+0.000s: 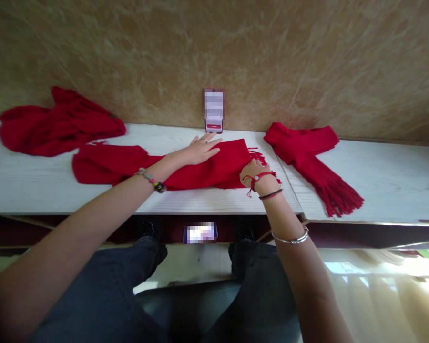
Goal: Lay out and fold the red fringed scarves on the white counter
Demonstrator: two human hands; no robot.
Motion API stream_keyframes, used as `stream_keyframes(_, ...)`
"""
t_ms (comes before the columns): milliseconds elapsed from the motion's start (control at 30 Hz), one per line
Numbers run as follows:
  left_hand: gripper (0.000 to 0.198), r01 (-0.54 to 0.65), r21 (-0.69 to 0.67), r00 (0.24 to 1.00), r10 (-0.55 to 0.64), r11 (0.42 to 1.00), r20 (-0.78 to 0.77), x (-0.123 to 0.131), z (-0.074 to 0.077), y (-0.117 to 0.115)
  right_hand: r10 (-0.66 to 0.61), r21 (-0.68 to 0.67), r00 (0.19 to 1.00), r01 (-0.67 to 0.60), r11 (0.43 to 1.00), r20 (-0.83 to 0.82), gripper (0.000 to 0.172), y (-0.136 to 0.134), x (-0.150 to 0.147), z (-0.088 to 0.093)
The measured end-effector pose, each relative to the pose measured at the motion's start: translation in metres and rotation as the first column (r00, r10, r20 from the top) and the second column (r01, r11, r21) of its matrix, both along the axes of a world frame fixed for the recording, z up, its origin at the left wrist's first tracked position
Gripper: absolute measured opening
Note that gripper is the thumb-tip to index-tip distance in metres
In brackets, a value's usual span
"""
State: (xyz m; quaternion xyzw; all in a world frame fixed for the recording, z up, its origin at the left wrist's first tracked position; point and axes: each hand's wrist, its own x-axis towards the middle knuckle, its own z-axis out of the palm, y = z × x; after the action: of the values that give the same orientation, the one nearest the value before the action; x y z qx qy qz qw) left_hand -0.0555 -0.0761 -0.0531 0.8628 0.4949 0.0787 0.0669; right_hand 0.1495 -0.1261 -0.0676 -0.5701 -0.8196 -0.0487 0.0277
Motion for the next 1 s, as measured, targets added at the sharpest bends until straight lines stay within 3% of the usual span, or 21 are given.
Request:
stream_keyframes(100, 0.051, -0.026, 0.044, 0.999, 0.028, 0.999, -0.045, -0.05, 0.0, -0.036, -0.1, -0.006, 0.995, 0.1, 0.995, -0.015, 0.037, -0.004, -0.021, 0.013)
stream_keyframes(167, 0.051, -0.071, 0.053, 0.994, 0.075, 0.996, -0.084, -0.079, -0.007, -0.058, -0.068, 0.059, 0.994, 0.073, 0.996, -0.079, 0.045, -0.007, -0.041, 0.018)
stream_keyframes(233, 0.052, -0.141, 0.082, 0.984, 0.149, 0.987, -0.1, -0.099, -0.019, -0.074, 0.013, 0.092, 0.993, -0.002, 0.996, -0.116, 0.052, -0.007, -0.058, 0.014)
stream_keyframes(333, 0.053, -0.147, 0.086, 0.976, 0.159, 0.985, -0.152, -0.117, -0.035, -0.085, 0.061, -0.02, 0.995, -0.063, 0.998, -0.074, 0.054, -0.001, -0.069, -0.001)
stream_keyframes(500, 0.058, -0.028, 0.111, 0.974, 0.052, 0.993, -0.221, -0.131, -0.042, -0.089, -0.047, -0.134, 0.999, 0.049, 0.99, 0.02, 0.054, 0.013, -0.048, -0.017)
stream_keyframes(633, 0.053, -0.128, 0.246, 0.965, 0.177, 0.961, -0.192, -0.142, -0.039, -0.09, -0.087, -0.153, 0.995, 0.094, 0.984, 0.048, 0.056, 0.014, -0.016, -0.014)
stream_keyframes(767, 0.051, -0.275, 0.293, 0.934, 0.327, 0.916, -0.144, -0.153, -0.039, -0.087, -0.137, -0.179, 0.989, 0.144, 0.973, 0.053, 0.055, 0.013, 0.004, -0.006)
stream_keyframes(867, 0.051, -0.3, 0.301, 0.927, 0.352, 0.905, -0.133, -0.157, -0.039, -0.084, -0.036, -0.091, 0.999, 0.034, 0.995, -0.017, 0.051, 0.012, -0.008, 0.0)
stream_keyframes(933, 0.052, -0.281, 0.318, 0.932, 0.337, 0.906, -0.136, -0.157, -0.038, -0.082, 0.137, -0.02, 0.988, -0.139, 0.99, -0.07, 0.049, 0.007, -0.031, -0.001)
stream_keyframes(1000, 0.052, -0.266, 0.344, 0.942, 0.318, 0.901, -0.104, -0.157, -0.036, -0.082, 0.326, -0.027, 0.943, -0.329, 0.944, -0.074, 0.051, 0.001, -0.061, -0.005)
